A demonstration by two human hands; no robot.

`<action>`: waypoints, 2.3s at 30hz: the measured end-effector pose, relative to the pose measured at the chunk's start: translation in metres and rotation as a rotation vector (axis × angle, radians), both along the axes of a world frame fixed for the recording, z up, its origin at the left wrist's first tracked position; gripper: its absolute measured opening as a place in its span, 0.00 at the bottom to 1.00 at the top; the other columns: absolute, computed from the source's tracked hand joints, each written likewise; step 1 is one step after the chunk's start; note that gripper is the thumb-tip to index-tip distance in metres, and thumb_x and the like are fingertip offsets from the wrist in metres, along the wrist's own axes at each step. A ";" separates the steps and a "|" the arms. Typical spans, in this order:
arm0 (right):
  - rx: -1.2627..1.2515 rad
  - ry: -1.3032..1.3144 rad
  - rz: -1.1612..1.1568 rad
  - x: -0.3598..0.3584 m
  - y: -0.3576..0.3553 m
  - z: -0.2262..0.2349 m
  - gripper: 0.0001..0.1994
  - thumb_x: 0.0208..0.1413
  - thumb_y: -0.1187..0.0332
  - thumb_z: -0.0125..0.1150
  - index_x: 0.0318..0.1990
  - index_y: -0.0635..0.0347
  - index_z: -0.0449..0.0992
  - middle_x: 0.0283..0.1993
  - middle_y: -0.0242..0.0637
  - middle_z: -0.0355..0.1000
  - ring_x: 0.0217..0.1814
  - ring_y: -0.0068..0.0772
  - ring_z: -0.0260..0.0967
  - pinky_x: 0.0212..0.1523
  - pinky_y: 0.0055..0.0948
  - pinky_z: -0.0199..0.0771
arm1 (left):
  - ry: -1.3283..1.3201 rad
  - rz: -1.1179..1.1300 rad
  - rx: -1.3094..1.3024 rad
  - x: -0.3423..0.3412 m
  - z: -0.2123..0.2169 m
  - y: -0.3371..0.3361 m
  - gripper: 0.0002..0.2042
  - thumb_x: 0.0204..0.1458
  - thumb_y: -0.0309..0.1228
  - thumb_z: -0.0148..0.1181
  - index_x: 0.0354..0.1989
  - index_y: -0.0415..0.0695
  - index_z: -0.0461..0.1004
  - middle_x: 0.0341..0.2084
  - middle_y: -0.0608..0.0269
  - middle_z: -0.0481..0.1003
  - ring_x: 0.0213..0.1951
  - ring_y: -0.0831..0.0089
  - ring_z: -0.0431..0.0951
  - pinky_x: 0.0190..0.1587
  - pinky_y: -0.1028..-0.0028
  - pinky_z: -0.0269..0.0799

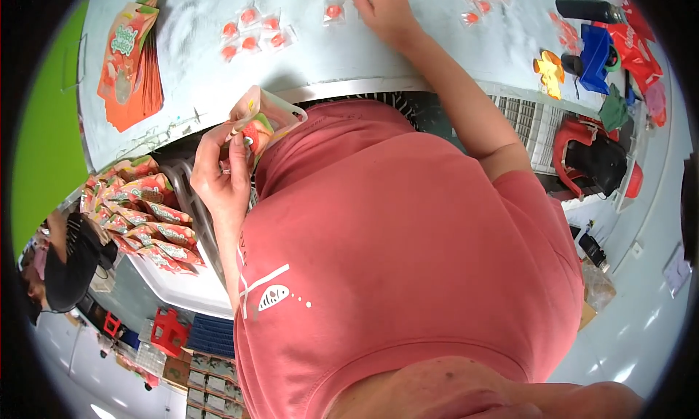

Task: Packing small individually wrapped candies into plastic pouches.

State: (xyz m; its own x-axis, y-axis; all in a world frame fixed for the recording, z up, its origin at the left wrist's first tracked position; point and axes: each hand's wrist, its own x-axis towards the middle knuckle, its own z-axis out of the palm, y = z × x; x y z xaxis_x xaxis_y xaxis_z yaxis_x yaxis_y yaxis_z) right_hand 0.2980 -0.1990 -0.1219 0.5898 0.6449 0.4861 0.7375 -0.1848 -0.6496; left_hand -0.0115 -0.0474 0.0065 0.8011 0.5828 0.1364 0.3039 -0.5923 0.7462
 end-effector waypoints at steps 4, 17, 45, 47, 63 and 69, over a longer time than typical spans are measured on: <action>0.126 -0.084 -0.153 -0.002 -0.005 0.014 0.19 0.53 0.80 0.49 0.53 0.63 0.73 0.58 0.56 0.66 0.62 0.58 0.63 0.63 0.41 0.63 | -0.005 0.003 -0.018 0.001 -0.003 0.002 0.04 0.58 0.25 0.61 0.39 0.39 0.77 0.33 0.59 0.79 0.31 0.71 0.77 0.32 0.76 0.71; -0.126 -0.110 -0.089 -0.030 -0.037 0.030 0.14 0.53 0.77 0.57 0.49 0.65 0.73 0.55 0.55 0.67 0.59 0.59 0.64 0.59 0.44 0.67 | 0.023 0.031 -0.106 0.003 -0.004 0.001 0.04 0.57 0.24 0.61 0.39 0.39 0.77 0.32 0.60 0.79 0.31 0.71 0.77 0.31 0.77 0.69; -0.300 -0.411 0.167 0.000 0.117 0.037 0.10 0.56 0.65 0.57 0.42 0.56 0.77 0.40 0.49 0.70 0.44 0.49 0.71 0.42 0.45 0.71 | -0.027 -0.086 -0.181 0.000 -0.013 -0.011 0.07 0.54 0.19 0.58 0.40 0.39 0.76 0.37 0.57 0.80 0.30 0.68 0.78 0.31 0.75 0.74; -0.256 -0.412 0.163 -0.007 0.123 0.036 0.10 0.55 0.66 0.58 0.43 0.58 0.77 0.40 0.50 0.70 0.44 0.51 0.70 0.42 0.45 0.71 | -0.049 -0.096 -0.162 -0.001 -0.017 -0.009 0.07 0.54 0.20 0.59 0.40 0.39 0.76 0.37 0.57 0.80 0.31 0.67 0.79 0.31 0.74 0.74; -0.093 0.137 0.187 -0.006 0.137 0.030 0.14 0.52 0.70 0.62 0.46 0.61 0.78 0.41 0.50 0.71 0.47 0.52 0.71 0.48 0.41 0.72 | -0.056 -0.109 -0.151 -0.002 -0.016 -0.004 0.06 0.55 0.21 0.57 0.40 0.40 0.75 0.37 0.54 0.79 0.32 0.61 0.81 0.32 0.73 0.76; -0.236 0.228 0.249 -0.029 0.069 0.045 0.14 0.57 0.70 0.60 0.51 0.55 0.78 0.54 0.39 0.71 0.52 0.43 0.72 0.49 0.33 0.74 | -0.031 -0.096 -0.166 -0.002 -0.019 -0.001 0.07 0.54 0.21 0.58 0.40 0.41 0.75 0.38 0.54 0.79 0.31 0.61 0.81 0.31 0.71 0.76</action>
State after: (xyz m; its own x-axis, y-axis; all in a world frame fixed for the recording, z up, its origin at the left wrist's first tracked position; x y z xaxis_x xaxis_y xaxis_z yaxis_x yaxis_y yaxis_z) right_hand 0.2688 -0.1305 -0.0770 0.4774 0.8595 0.1827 0.6205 -0.1825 -0.7627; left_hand -0.0137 -0.0488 -0.0128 0.8510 0.5205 0.0703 0.2269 -0.4851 0.8445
